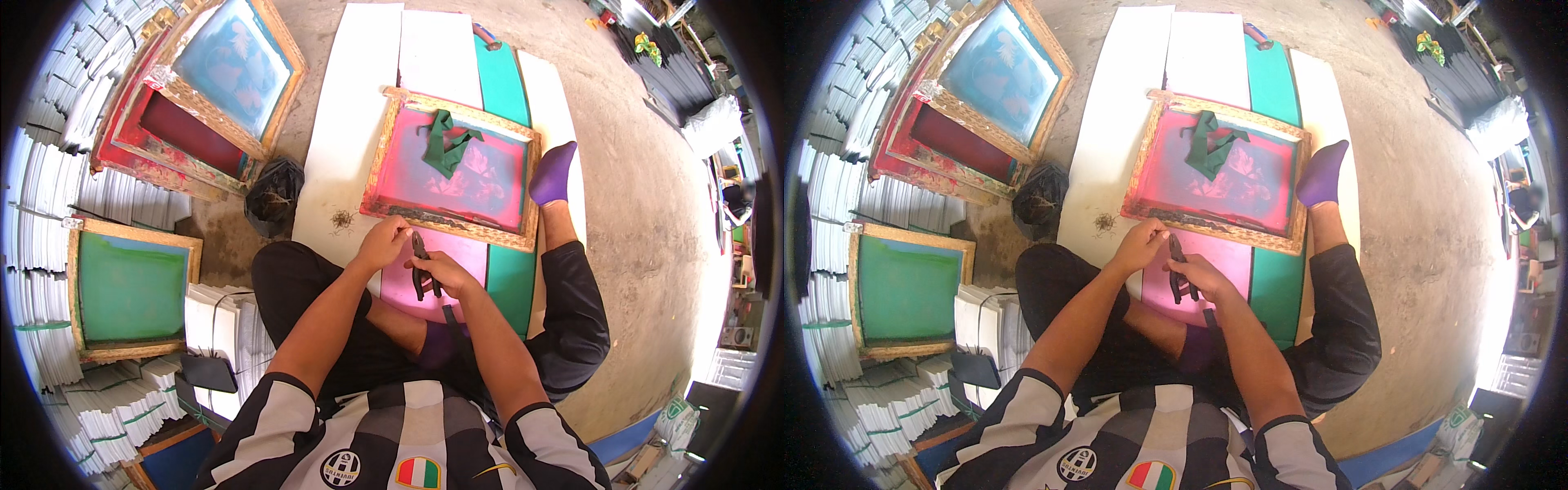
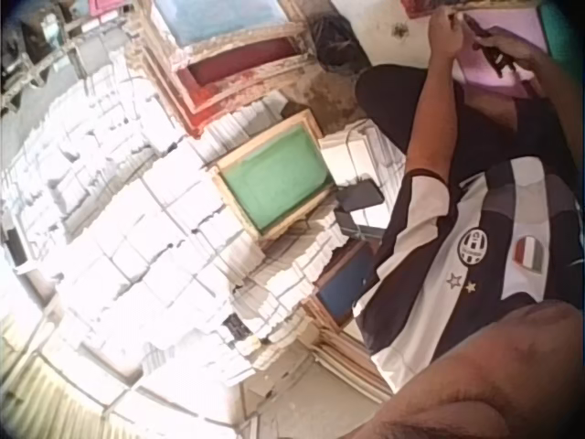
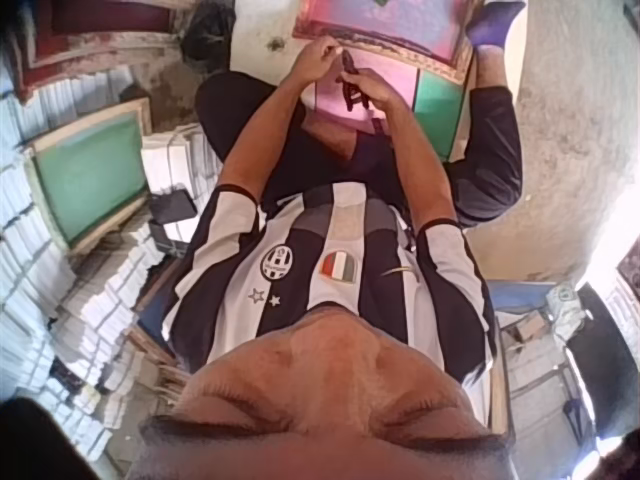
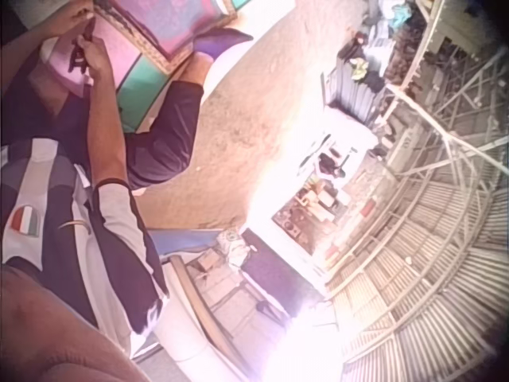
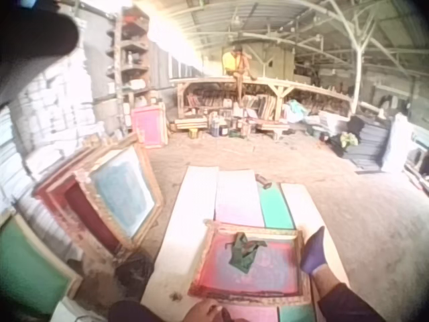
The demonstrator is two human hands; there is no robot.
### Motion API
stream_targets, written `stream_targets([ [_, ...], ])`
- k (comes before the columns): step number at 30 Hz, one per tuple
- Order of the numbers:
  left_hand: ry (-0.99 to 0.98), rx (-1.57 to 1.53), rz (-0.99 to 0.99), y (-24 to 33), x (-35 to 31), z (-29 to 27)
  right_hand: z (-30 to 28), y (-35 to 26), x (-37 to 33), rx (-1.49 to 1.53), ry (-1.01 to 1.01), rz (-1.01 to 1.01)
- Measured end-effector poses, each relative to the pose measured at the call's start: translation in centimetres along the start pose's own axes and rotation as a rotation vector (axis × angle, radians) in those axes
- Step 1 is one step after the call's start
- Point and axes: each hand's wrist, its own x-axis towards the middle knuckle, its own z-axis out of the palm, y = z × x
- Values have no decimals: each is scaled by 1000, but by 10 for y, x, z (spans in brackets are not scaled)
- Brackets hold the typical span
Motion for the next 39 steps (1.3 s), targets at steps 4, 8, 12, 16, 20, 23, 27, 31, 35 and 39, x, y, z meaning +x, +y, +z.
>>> stream_targets([
  [4,119,98,28,-11,1,-4,4,-5,-8,151,-33,9],
  [8,204,502,-243,4,5,-39,-13,5,2,211,89,0],
  [12,142,733,-578,15,13,-85,-35,1,7,173,236,75],
  [16,212,757,-790,0,10,-104,-40,-5,11,107,261,137],
  [20,307,723,-800,-5,13,-103,-42,-10,15,61,290,163],
  [23,333,625,-730,-9,14,-101,-38,-17,13,19,334,195],
  [27,341,551,-689,-7,14,-95,-34,-24,18,-31,390,211],
  [31,306,508,-657,-4,16,-84,-32,-22,23,-67,429,181],
  [35,259,506,-631,0,16,-74,-30,-23,26,-140,531,202],
  [39,258,494,-626,4,17,-66,-25,-11,32,-53,519,165],
])
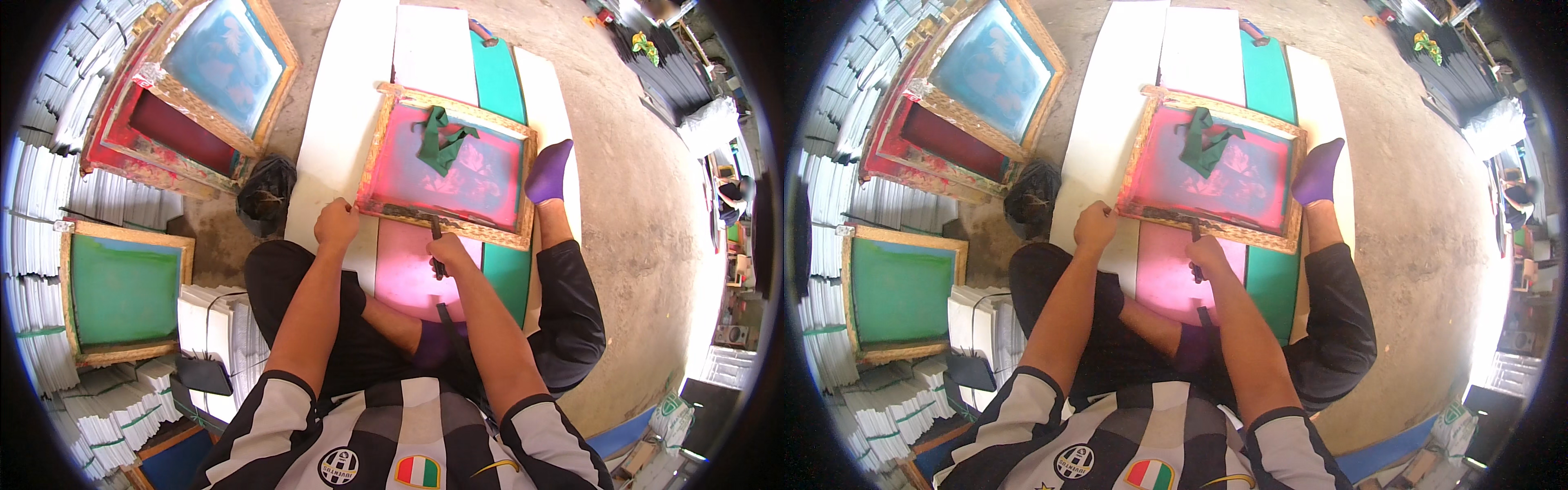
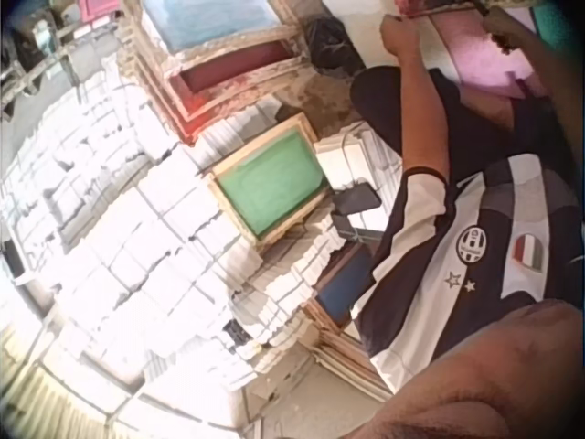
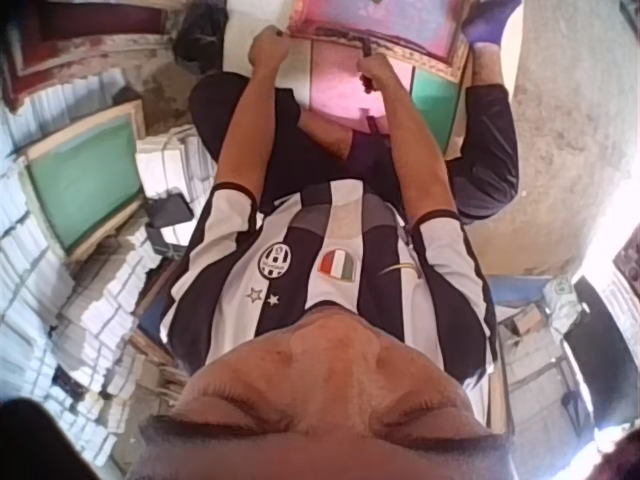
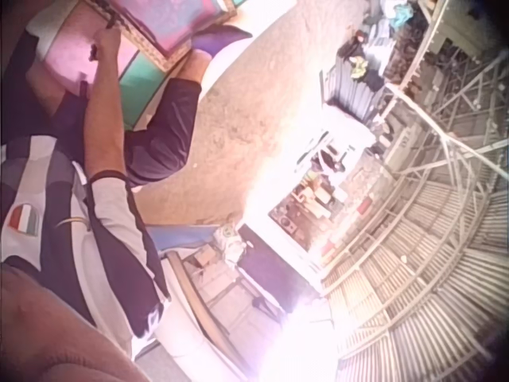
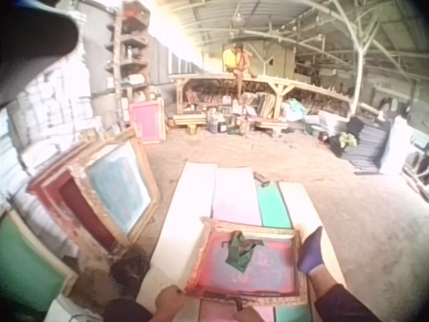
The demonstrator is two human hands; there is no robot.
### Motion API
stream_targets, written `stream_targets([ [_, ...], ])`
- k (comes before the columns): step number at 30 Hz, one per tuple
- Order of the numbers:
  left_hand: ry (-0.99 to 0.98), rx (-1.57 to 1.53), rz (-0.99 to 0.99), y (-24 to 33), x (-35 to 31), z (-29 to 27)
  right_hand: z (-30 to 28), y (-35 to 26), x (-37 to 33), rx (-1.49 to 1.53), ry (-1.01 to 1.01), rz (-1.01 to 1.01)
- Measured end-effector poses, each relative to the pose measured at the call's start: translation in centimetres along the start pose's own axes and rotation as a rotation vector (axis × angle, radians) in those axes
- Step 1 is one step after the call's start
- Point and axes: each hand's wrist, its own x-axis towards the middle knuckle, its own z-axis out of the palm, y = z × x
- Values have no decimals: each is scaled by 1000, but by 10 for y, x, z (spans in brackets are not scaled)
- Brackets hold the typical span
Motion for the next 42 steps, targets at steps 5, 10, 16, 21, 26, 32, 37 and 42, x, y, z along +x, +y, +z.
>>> stream_targets([
  [5,5,5,36,0,1,5,10,12,7,169,-2,-18],
  [10,21,-5,32,1,1,8,20,8,1,44,116,-20],
  [16,28,-17,24,1,2,9,25,5,-7,-1,214,-29],
  [21,36,-32,27,0,2,10,28,13,1,-6,250,-114],
  [26,66,-78,38,-3,1,13,21,31,15,142,118,-193],
  [32,74,-275,481,10,-17,24,16,39,-9,304,-106,-252],
  [37,-49,-171,886,14,-43,44,34,37,-34,259,-258,-272],
  [42,-30,-84,897,16,-46,41,28,37,-37,161,-363,-246],
])
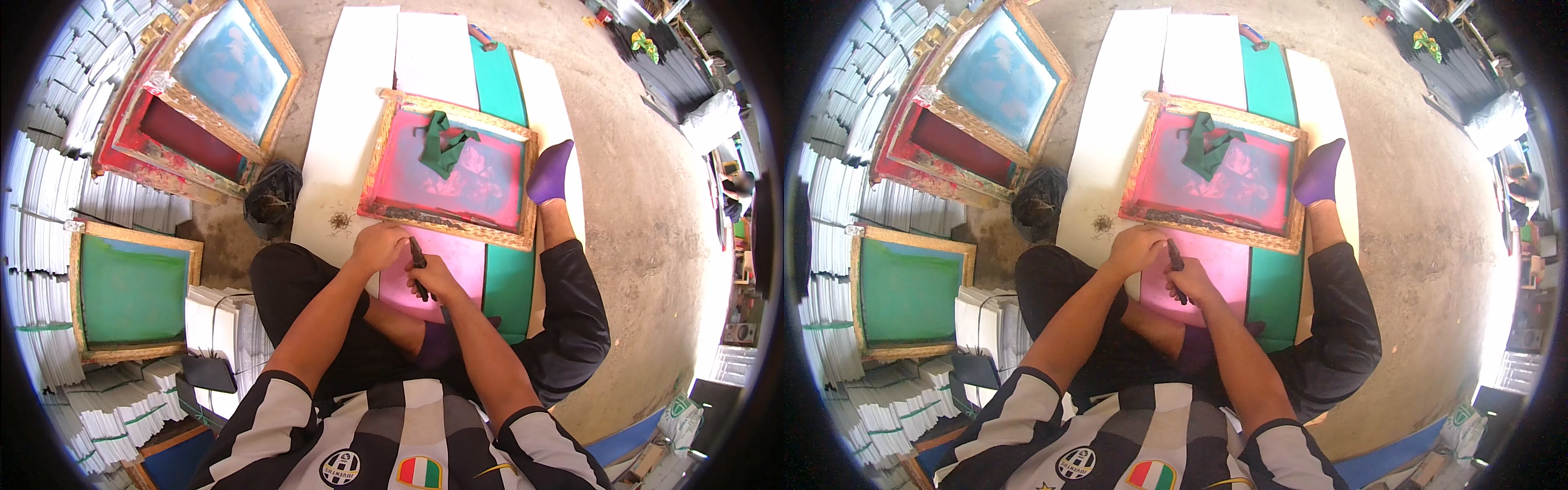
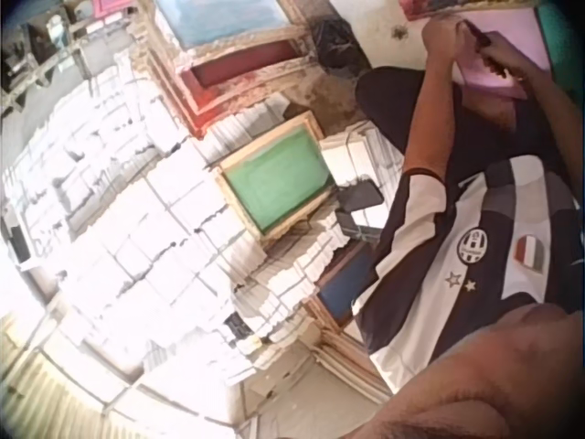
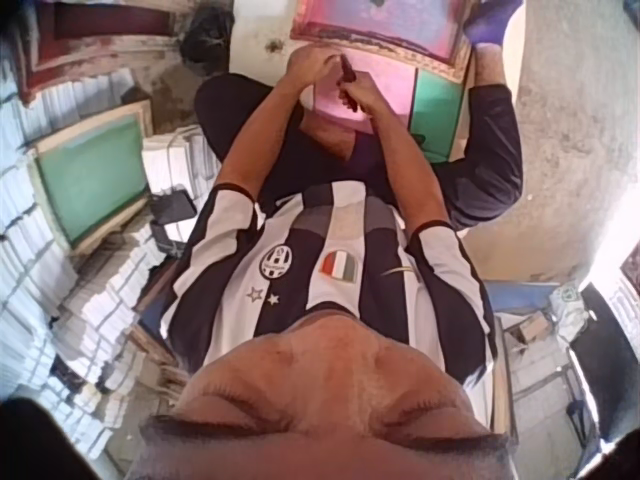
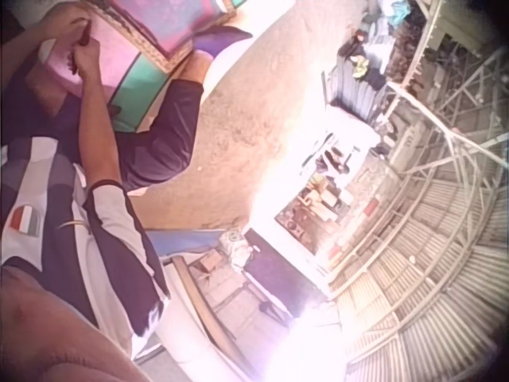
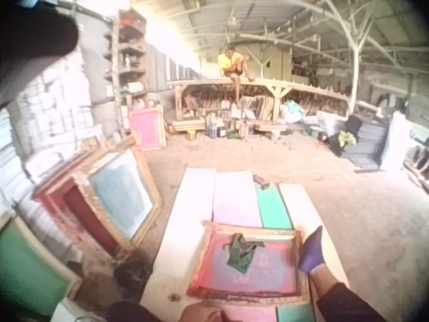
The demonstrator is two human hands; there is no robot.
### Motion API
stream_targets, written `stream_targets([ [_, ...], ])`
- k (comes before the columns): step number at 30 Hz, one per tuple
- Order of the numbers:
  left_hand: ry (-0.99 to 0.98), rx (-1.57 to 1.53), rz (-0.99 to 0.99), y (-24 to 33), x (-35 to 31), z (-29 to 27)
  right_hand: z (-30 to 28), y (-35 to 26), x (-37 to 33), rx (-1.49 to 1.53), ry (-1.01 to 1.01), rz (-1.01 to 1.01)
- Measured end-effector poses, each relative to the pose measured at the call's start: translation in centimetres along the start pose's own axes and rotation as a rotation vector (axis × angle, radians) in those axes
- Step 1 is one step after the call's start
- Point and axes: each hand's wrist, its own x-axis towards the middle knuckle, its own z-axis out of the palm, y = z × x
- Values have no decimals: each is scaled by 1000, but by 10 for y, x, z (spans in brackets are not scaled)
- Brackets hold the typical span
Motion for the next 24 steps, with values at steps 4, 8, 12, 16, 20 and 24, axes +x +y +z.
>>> stream_targets([
  [4,24,52,-47,-5,-1,-8,-8,-11,-6,72,-174,105],
  [8,-105,231,-404,-9,11,-33,-35,-13,1,84,-138,184],
  [12,-89,321,-816,-49,10,-53,-64,-31,8,50,-70,260],
  [16,-53,297,-1050,-56,12,-72,-87,-36,21,20,-72,331],
  [20,-14,276,-1132,-59,11,-72,-90,-47,24,-24,-96,344],
  [24,-80,216,-1125,-63,12,-71,-94,-55,26,-79,-123,370],
])
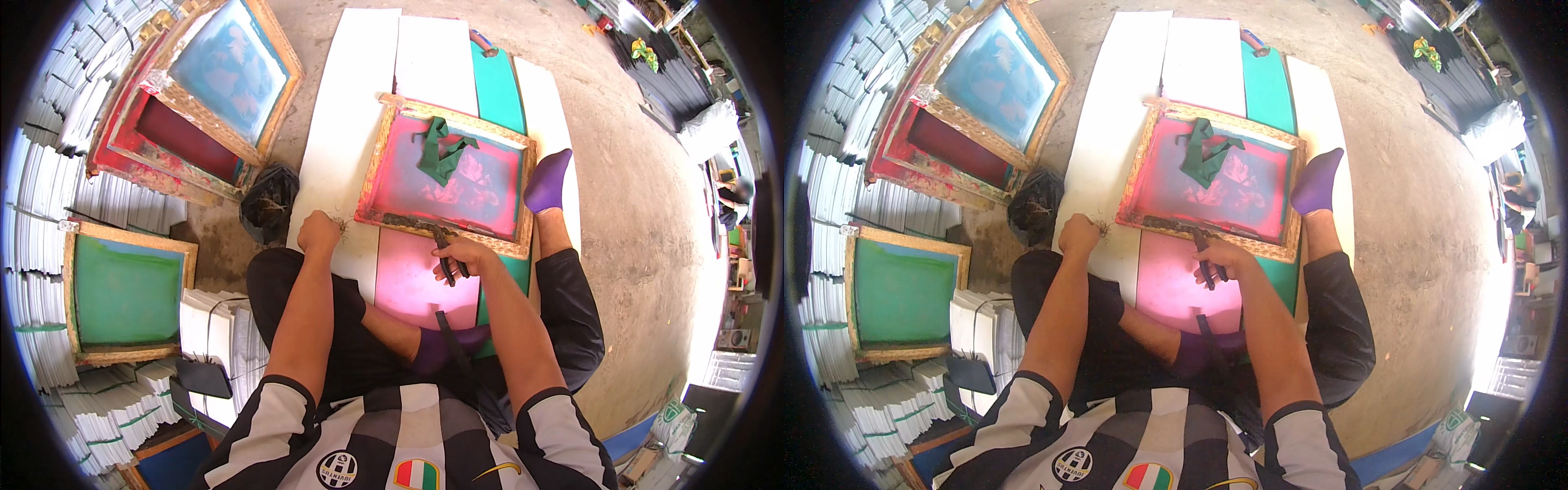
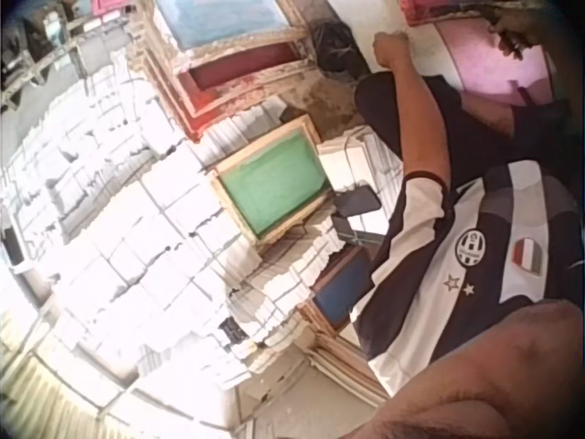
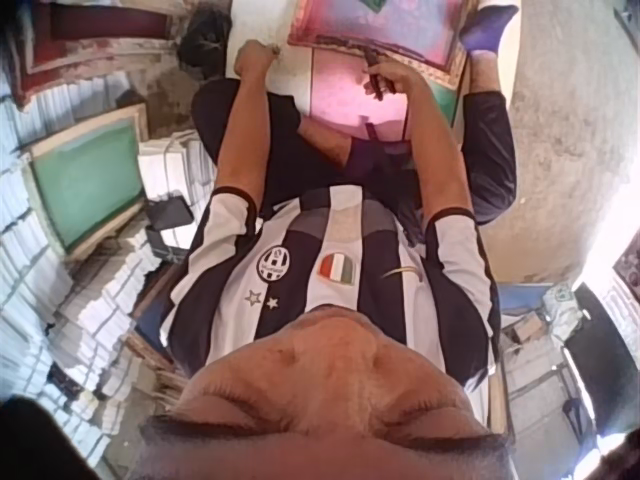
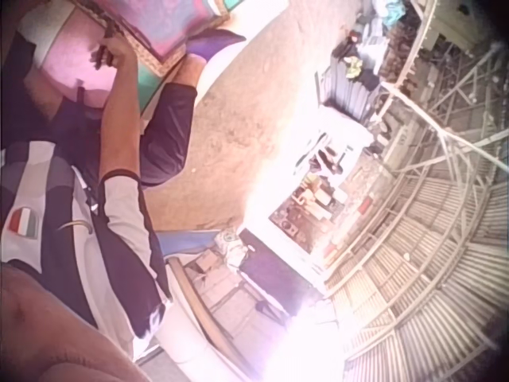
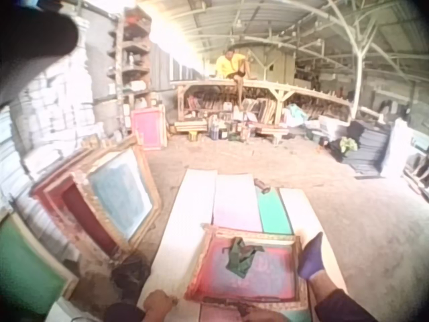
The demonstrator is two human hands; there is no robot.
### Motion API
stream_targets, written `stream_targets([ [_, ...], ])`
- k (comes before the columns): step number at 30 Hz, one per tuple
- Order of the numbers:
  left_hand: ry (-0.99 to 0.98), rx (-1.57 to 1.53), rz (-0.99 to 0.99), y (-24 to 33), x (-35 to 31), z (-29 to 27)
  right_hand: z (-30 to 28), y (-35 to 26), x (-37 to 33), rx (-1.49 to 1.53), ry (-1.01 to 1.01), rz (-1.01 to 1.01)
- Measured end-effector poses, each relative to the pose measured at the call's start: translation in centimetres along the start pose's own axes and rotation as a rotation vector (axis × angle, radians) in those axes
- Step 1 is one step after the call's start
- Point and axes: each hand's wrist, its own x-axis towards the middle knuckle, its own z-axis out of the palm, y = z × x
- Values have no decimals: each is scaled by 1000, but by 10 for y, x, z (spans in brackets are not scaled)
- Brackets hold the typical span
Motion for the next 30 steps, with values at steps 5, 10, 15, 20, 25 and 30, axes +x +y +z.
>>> stream_targets([
  [5,-8,-17,30,6,-7,-2,-20,-8,13,-55,-24,141],
  [10,-4,3,16,3,-1,3,-16,-32,0,-187,14,217],
  [15,49,25,5,3,1,10,-17,-10,14,-196,110,72],
  [20,26,-30,20,11,-4,6,28,9,9,-151,394,-154],
  [25,64,-135,133,18,-9,15,38,9,10,-185,468,-167],
  [30,116,-188,181,19,-12,27,50,19,11,-313,648,-232],
])
